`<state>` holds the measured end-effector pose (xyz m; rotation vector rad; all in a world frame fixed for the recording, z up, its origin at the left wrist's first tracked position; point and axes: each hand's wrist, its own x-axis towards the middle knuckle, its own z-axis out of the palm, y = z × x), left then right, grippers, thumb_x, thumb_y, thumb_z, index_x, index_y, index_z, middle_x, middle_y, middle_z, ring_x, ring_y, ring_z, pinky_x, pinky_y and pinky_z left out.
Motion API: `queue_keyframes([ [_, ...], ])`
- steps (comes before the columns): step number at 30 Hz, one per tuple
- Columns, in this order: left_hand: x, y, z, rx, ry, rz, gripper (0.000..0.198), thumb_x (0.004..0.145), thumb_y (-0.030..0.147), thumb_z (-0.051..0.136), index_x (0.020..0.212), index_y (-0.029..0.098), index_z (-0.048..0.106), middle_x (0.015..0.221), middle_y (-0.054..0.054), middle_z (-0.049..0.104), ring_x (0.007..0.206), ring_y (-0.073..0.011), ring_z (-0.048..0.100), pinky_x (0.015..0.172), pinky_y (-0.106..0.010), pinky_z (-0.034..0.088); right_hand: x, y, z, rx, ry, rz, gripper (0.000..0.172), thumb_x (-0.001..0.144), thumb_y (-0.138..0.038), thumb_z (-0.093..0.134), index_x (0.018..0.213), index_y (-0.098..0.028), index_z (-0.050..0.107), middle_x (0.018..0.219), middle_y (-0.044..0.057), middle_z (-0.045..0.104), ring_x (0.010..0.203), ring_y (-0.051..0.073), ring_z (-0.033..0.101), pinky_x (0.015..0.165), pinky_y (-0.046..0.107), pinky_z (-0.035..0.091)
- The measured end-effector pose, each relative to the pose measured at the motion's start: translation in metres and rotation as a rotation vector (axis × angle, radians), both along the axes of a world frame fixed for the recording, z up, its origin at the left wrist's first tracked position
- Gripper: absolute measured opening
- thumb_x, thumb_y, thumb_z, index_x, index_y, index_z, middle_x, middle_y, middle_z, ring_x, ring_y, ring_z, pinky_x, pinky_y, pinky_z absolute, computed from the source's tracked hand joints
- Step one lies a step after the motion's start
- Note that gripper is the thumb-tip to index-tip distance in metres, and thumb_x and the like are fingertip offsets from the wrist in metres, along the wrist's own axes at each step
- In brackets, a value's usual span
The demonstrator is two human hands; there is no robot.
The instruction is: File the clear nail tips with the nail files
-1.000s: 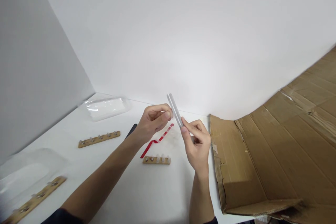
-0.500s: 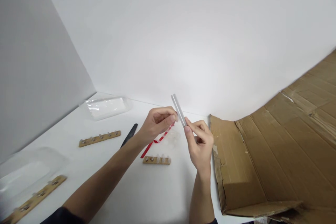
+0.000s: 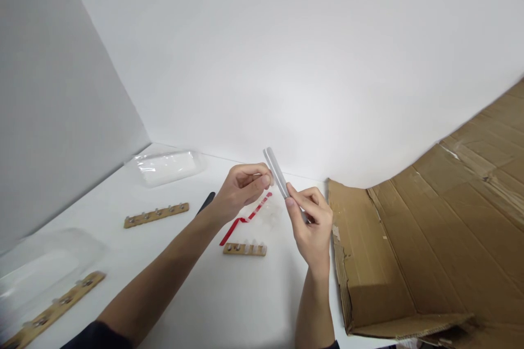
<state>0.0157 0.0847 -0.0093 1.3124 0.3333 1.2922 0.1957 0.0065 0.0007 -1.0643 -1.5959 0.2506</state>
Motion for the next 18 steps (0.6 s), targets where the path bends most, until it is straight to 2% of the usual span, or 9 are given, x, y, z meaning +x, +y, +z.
queue_keyframes([
  [3,-0.0039,0.0013,-0.0002,-0.053,-0.025,-0.062,0.041,0.089,0.051,0.081,0.075,0.015,0.067,0.050,0.010,0.032,0.040,-0.0024,0.020,0.041,-0.022,0.013,0.0006,-0.0003,-0.0002,0.039,0.052,-0.069,0.026,0.099,-0.022,0.071,0.120,-0.030,0.083,0.078,0.000,0.060,0.062,0.010,0.051,0.046,0.024,0.034],
  [6,-0.0070,0.0020,0.0000,-0.093,-0.046,-0.121,0.044,0.091,0.052,0.079,0.073,0.015,0.062,0.052,0.010,0.031,0.042,-0.0019,0.018,0.042,-0.022,0.012,-0.0001,-0.0016,-0.0020,0.097,0.146,-0.186,0.025,0.100,-0.027,0.071,0.122,-0.028,0.083,0.077,0.000,0.059,0.057,0.009,0.048,0.043,0.023,0.034],
  [8,-0.0079,0.0018,0.0008,-0.093,-0.054,-0.161,0.045,0.092,0.052,0.078,0.073,0.015,0.061,0.053,0.009,0.031,0.042,-0.0018,0.018,0.043,-0.022,0.012,-0.0011,-0.0031,-0.0030,0.113,0.159,-0.204,0.026,0.100,-0.028,0.071,0.124,-0.027,0.082,0.076,0.000,0.059,0.056,0.009,0.048,0.042,0.023,0.034],
  [11,-0.0079,0.0012,0.0024,-0.073,-0.063,-0.209,0.044,0.093,0.051,0.077,0.072,0.016,0.060,0.055,0.008,0.035,0.041,-0.0014,0.018,0.042,-0.022,0.012,-0.0032,-0.0051,-0.0030,0.153,0.114,-0.139,0.028,0.099,-0.023,0.071,0.124,-0.030,0.082,0.077,0.000,0.061,0.057,0.010,0.050,0.044,0.024,0.036],
  [14,-0.0077,0.0014,0.0015,-0.054,-0.076,-0.253,0.042,0.094,0.049,0.076,0.073,0.016,0.061,0.053,0.009,0.033,0.040,-0.0016,0.018,0.041,-0.022,0.011,-0.0046,-0.0053,-0.0020,0.156,0.027,-0.033,0.036,0.098,-0.016,0.071,0.126,-0.036,0.080,0.084,0.001,0.065,0.067,0.012,0.058,0.051,0.026,0.044],
  [18,-0.0071,0.0031,-0.0043,-0.033,-0.049,-0.247,0.038,0.095,0.048,0.076,0.078,0.016,0.065,0.050,0.010,0.030,0.039,-0.0025,0.019,0.040,-0.022,0.013,-0.0030,-0.0035,-0.0006,0.135,-0.028,0.011,0.042,0.098,-0.011,0.070,0.130,-0.038,0.078,0.088,0.001,0.066,0.073,0.013,0.060,0.055,0.027,0.046],
])
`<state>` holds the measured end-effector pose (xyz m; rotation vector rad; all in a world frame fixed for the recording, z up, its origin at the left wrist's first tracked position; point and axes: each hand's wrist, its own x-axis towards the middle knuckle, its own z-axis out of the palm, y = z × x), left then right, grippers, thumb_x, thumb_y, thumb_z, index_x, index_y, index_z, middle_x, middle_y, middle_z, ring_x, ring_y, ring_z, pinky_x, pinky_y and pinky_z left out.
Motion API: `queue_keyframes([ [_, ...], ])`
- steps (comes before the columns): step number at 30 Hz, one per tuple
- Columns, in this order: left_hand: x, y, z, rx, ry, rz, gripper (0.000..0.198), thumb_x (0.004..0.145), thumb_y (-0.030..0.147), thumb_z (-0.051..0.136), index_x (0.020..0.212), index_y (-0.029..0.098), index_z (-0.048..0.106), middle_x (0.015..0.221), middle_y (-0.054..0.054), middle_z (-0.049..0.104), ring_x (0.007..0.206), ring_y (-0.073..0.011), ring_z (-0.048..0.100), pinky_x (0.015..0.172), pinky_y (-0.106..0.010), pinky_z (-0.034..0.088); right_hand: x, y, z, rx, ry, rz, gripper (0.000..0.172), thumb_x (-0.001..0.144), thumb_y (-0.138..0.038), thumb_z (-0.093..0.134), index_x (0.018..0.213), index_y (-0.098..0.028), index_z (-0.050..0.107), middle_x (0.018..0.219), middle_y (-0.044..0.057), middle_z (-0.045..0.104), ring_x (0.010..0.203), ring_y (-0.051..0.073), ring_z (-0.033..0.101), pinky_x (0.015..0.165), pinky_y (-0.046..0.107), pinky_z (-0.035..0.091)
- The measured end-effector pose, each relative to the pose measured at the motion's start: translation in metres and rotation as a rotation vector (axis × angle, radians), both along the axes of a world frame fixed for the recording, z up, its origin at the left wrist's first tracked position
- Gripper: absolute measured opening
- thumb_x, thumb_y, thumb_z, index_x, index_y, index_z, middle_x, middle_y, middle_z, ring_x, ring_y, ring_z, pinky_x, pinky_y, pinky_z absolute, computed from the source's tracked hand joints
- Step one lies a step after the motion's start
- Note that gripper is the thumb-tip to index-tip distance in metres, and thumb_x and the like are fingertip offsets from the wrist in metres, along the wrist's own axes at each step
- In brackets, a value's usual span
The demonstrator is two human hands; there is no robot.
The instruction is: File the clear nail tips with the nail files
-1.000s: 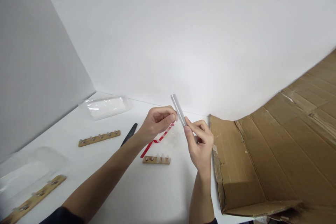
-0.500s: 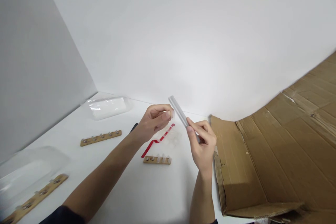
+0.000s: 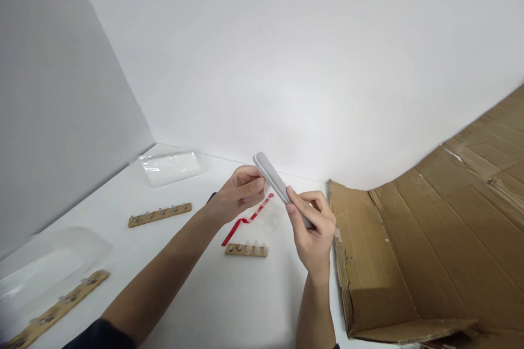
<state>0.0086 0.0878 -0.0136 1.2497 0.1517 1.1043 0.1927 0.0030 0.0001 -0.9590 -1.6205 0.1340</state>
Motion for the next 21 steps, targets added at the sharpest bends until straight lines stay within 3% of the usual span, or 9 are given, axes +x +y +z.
queue_keyframes([
  [6,0.002,0.001,-0.002,0.023,0.100,0.030,0.036,0.093,0.049,0.078,0.086,0.014,0.074,0.060,0.005,0.048,0.040,-0.0019,0.026,0.039,-0.022,0.015,0.006,0.000,0.000,-0.022,-0.032,-0.016,0.043,0.098,-0.010,0.069,0.131,-0.038,0.077,0.090,0.001,0.066,0.073,0.012,0.058,0.053,0.025,0.044],
  [11,-0.004,0.002,0.001,-0.009,0.045,0.106,0.039,0.092,0.049,0.079,0.077,0.015,0.068,0.050,0.010,0.030,0.040,-0.0025,0.020,0.040,-0.021,0.014,0.005,-0.002,0.000,-0.046,-0.053,-0.011,0.041,0.099,-0.011,0.069,0.131,-0.036,0.077,0.090,0.002,0.065,0.073,0.012,0.058,0.050,0.024,0.042],
  [15,-0.007,0.002,0.003,-0.027,0.030,0.145,0.041,0.092,0.051,0.079,0.075,0.016,0.066,0.048,0.010,0.029,0.041,-0.0027,0.018,0.041,-0.021,0.015,0.003,-0.002,0.000,-0.060,-0.063,-0.012,0.036,0.099,-0.014,0.069,0.128,-0.033,0.079,0.088,0.002,0.065,0.071,0.012,0.058,0.050,0.025,0.042],
  [18,-0.001,-0.001,0.004,0.047,0.110,0.127,0.035,0.090,0.047,0.081,0.081,0.014,0.073,0.053,0.007,0.044,0.043,-0.0032,0.026,0.041,-0.020,0.020,0.000,0.001,0.000,-0.033,-0.049,-0.042,0.036,0.100,-0.015,0.068,0.129,-0.033,0.079,0.087,0.002,0.065,0.070,0.012,0.057,0.051,0.026,0.041],
  [21,0.008,-0.005,0.007,0.109,0.191,0.127,0.029,0.089,0.042,0.082,0.083,0.014,0.076,0.068,-0.001,0.063,0.054,-0.0067,0.044,0.048,-0.021,0.034,-0.001,0.005,-0.002,-0.004,-0.036,-0.074,0.037,0.100,-0.015,0.068,0.129,-0.033,0.079,0.088,0.002,0.065,0.070,0.012,0.056,0.051,0.026,0.041],
])
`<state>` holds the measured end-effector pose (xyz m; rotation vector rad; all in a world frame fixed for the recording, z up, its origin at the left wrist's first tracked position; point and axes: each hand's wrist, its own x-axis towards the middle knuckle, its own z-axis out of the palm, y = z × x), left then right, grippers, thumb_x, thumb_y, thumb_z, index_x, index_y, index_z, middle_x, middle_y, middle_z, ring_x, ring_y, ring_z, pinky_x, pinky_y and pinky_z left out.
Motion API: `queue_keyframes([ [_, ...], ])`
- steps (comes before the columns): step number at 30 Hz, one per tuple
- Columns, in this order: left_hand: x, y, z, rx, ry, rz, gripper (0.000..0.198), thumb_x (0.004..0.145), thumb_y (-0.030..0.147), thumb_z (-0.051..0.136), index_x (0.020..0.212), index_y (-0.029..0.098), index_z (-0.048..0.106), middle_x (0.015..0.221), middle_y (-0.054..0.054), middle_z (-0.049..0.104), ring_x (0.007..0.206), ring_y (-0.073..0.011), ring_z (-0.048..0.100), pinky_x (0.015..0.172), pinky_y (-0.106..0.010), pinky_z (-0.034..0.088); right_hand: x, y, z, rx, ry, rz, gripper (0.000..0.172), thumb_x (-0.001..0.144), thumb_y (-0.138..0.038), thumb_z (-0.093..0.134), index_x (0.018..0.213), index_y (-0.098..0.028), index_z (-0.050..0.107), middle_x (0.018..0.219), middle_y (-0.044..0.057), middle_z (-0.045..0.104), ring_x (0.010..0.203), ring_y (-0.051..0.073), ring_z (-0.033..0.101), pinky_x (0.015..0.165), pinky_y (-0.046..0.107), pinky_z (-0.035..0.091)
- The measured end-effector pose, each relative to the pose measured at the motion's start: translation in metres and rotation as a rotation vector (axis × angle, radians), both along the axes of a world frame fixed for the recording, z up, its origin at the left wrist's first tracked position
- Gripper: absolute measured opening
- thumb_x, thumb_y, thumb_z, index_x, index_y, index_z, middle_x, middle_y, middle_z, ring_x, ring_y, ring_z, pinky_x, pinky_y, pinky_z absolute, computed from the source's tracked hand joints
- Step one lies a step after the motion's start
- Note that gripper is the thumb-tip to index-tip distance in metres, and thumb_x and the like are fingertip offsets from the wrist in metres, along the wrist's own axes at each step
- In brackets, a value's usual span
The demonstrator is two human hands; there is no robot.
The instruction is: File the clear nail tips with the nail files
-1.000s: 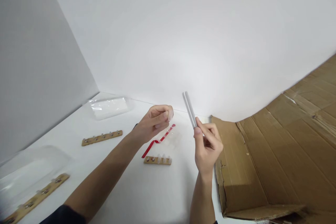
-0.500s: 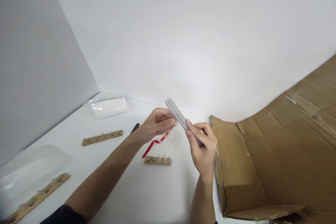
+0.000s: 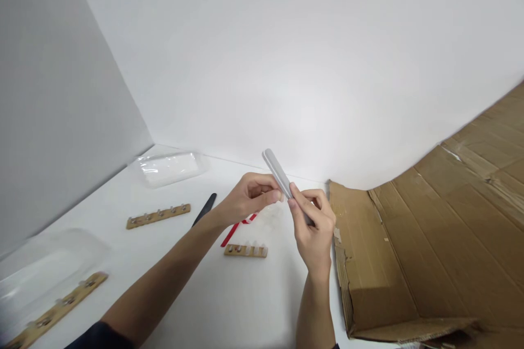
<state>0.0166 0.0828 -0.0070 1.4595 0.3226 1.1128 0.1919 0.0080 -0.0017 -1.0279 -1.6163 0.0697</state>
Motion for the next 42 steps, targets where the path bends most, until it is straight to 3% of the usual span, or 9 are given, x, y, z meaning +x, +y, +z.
queue_keyframes([
  [3,0.004,-0.002,0.000,0.019,0.011,0.034,0.030,0.090,0.043,0.081,0.082,0.014,0.077,0.077,-0.005,0.069,0.063,-0.0099,0.053,0.056,-0.022,0.043,0.000,0.002,-0.001,-0.005,-0.008,-0.015,0.036,0.100,-0.016,0.067,0.129,-0.032,0.079,0.089,0.003,0.066,0.070,0.012,0.057,0.052,0.026,0.042],
  [6,-0.001,0.000,-0.002,0.010,-0.016,0.090,0.033,0.091,0.045,0.080,0.084,0.013,0.076,0.077,-0.005,0.069,0.059,-0.0086,0.050,0.052,-0.022,0.040,-0.001,0.001,-0.001,-0.005,-0.012,-0.001,0.036,0.100,-0.015,0.067,0.130,-0.032,0.079,0.088,0.003,0.065,0.071,0.012,0.057,0.053,0.026,0.042],
  [11,-0.013,0.007,-0.005,-0.070,-0.150,0.178,0.040,0.091,0.051,0.080,0.077,0.015,0.068,0.048,0.009,0.036,0.041,-0.0032,0.022,0.039,-0.020,0.015,-0.001,-0.001,-0.001,-0.030,-0.034,0.038,0.034,0.100,-0.016,0.068,0.128,-0.031,0.080,0.086,0.002,0.065,0.067,0.011,0.056,0.049,0.025,0.040],
  [13,-0.015,0.007,-0.004,-0.090,-0.194,0.175,0.041,0.089,0.052,0.081,0.075,0.016,0.065,0.048,0.010,0.029,0.041,-0.0030,0.019,0.040,-0.020,0.013,0.000,-0.002,0.000,-0.018,-0.017,0.024,0.034,0.100,-0.015,0.068,0.127,-0.032,0.080,0.087,0.002,0.066,0.065,0.010,0.055,0.049,0.025,0.040],
  [20,-0.013,0.003,0.002,-0.120,-0.208,0.097,0.043,0.090,0.052,0.080,0.074,0.016,0.064,0.050,0.009,0.030,0.042,-0.0025,0.019,0.042,-0.020,0.014,0.002,-0.003,-0.001,0.156,0.050,-0.086,0.042,0.099,-0.012,0.067,0.133,-0.037,0.076,0.085,0.001,0.065,0.067,0.012,0.058,0.050,0.025,0.044],
  [28,-0.009,0.005,-0.003,-0.126,-0.228,0.058,0.039,0.092,0.051,0.079,0.079,0.016,0.067,0.047,0.011,0.030,0.040,-0.0029,0.020,0.040,-0.020,0.015,-0.011,-0.006,-0.003,0.136,-0.016,0.005,0.046,0.098,-0.012,0.069,0.136,-0.037,0.074,0.091,0.003,0.068,0.072,0.013,0.062,0.054,0.026,0.050],
  [31,-0.009,0.004,-0.004,-0.033,-0.190,0.082,0.034,0.093,0.046,0.078,0.083,0.015,0.072,0.054,0.007,0.043,0.043,-0.0039,0.028,0.041,-0.020,0.021,-0.015,-0.004,-0.003,0.115,-0.032,-0.019,0.039,0.100,-0.016,0.066,0.134,-0.033,0.076,0.090,0.004,0.068,0.070,0.013,0.060,0.047,0.024,0.044],
  [36,-0.006,-0.005,0.000,0.179,0.006,0.266,0.023,0.096,0.037,0.074,0.087,0.017,0.078,0.085,-0.007,0.069,0.071,-0.0136,0.058,0.062,-0.027,0.049,-0.015,-0.001,-0.005,0.087,-0.013,-0.064,0.035,0.101,-0.019,0.066,0.131,-0.031,0.078,0.093,0.005,0.069,0.069,0.013,0.059,0.048,0.024,0.043],
  [42,-0.005,-0.007,0.004,0.238,0.034,0.358,0.022,0.096,0.036,0.073,0.084,0.018,0.079,0.078,-0.006,0.068,0.069,-0.0144,0.058,0.060,-0.027,0.047,-0.014,0.005,-0.008,0.011,0.086,-0.004,0.035,0.101,-0.021,0.066,0.132,-0.032,0.077,0.089,0.003,0.065,0.069,0.012,0.059,0.049,0.024,0.044],
])
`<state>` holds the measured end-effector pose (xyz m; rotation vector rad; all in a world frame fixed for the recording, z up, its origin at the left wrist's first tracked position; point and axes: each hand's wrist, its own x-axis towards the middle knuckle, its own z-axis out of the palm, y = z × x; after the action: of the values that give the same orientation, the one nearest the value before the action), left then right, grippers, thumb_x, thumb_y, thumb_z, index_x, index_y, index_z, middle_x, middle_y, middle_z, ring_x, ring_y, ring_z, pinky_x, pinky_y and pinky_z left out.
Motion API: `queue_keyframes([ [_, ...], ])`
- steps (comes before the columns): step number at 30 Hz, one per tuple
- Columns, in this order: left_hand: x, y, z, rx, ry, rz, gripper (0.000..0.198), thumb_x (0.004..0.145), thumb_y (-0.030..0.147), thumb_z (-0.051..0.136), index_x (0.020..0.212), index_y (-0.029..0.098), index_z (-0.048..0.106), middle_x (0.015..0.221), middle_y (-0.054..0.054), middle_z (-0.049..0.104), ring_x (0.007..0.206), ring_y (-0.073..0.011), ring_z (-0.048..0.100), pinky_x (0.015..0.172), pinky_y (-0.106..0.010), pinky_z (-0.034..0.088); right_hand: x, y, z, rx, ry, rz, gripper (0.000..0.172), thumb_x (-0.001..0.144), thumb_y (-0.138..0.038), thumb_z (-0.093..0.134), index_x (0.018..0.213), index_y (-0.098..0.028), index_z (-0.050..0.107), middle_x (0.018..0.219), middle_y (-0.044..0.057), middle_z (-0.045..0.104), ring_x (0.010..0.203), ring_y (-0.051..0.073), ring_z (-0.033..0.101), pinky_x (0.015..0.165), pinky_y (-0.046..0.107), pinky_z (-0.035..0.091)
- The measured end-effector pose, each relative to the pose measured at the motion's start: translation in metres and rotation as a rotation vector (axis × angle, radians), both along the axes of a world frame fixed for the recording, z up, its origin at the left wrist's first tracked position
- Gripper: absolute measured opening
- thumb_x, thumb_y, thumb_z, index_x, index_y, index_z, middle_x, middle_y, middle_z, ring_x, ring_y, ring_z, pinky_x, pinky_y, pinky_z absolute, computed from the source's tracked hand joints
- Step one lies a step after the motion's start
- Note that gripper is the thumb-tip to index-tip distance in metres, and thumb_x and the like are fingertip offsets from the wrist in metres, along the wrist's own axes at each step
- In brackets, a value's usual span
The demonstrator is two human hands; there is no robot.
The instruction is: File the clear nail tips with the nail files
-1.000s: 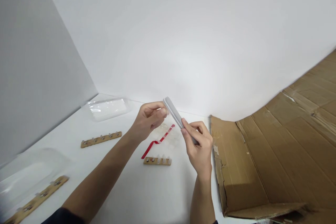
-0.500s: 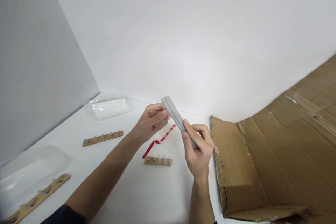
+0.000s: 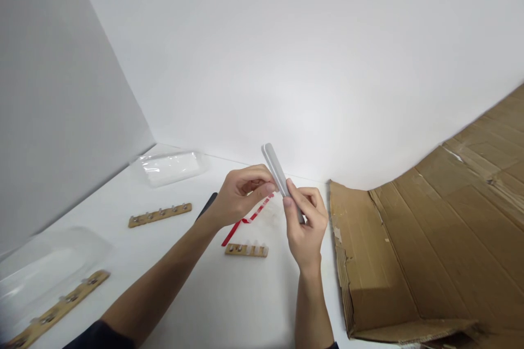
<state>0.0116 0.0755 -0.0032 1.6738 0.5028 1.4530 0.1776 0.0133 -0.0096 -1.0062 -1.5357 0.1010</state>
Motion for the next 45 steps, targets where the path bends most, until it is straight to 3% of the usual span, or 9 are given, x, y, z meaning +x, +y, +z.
queue_keyframes([
  [5,0.000,0.000,0.002,0.063,0.000,0.065,0.022,0.099,0.031,0.069,0.083,0.018,0.077,0.076,-0.005,0.069,0.066,-0.0132,0.058,0.054,-0.024,0.043,0.004,0.001,-0.002,-0.024,0.041,-0.045,0.033,0.101,-0.023,0.067,0.131,-0.032,0.078,0.091,0.003,0.065,0.072,0.013,0.060,0.054,0.026,0.047],
  [9,0.004,-0.003,0.000,0.210,0.024,0.247,0.017,0.099,0.020,0.066,0.085,0.018,0.075,0.077,-0.003,0.071,0.062,-0.0103,0.055,0.054,-0.023,0.043,0.006,-0.007,0.000,0.045,0.018,-0.054,0.040,0.100,-0.018,0.068,0.134,-0.038,0.075,0.094,0.002,0.065,0.072,0.012,0.061,0.059,0.027,0.051],
  [13,0.010,-0.005,-0.005,0.334,0.026,0.406,0.014,0.100,0.015,0.065,0.090,0.019,0.074,0.078,-0.001,0.069,0.059,-0.0089,0.051,0.054,-0.023,0.043,0.005,-0.009,0.002,0.027,-0.019,-0.079,0.035,0.100,-0.019,0.069,0.131,-0.033,0.078,0.094,0.003,0.066,0.072,0.012,0.059,0.058,0.026,0.050],
  [17,0.012,-0.005,-0.008,0.391,0.027,0.486,0.013,0.100,0.015,0.065,0.092,0.020,0.074,0.080,-0.002,0.070,0.058,-0.0091,0.051,0.054,-0.024,0.043,0.004,-0.006,0.002,-0.027,-0.011,-0.127,0.031,0.101,-0.023,0.068,0.129,-0.028,0.079,0.090,0.004,0.064,0.069,0.011,0.056,0.052,0.024,0.044],
  [38,0.017,-0.005,-0.011,0.454,0.080,0.472,0.016,0.101,0.009,0.060,0.094,0.019,0.070,0.080,-0.001,0.068,0.055,-0.0081,0.045,0.056,-0.023,0.043,0.004,-0.009,0.006,-0.029,-0.069,-0.091,0.032,0.103,-0.021,0.064,0.130,-0.028,0.079,0.089,0.003,0.064,0.065,0.010,0.051,0.048,0.023,0.036],
  [45,0.025,-0.006,-0.015,0.519,0.101,0.451,0.014,0.101,0.008,0.062,0.098,0.019,0.070,0.083,0.000,0.069,0.055,-0.0070,0.046,0.054,-0.021,0.042,0.005,-0.007,0.007,-0.142,0.034,-0.098,0.030,0.103,-0.029,0.064,0.128,-0.027,0.080,0.080,0.000,0.056,0.064,0.010,0.049,0.049,0.023,0.038],
])
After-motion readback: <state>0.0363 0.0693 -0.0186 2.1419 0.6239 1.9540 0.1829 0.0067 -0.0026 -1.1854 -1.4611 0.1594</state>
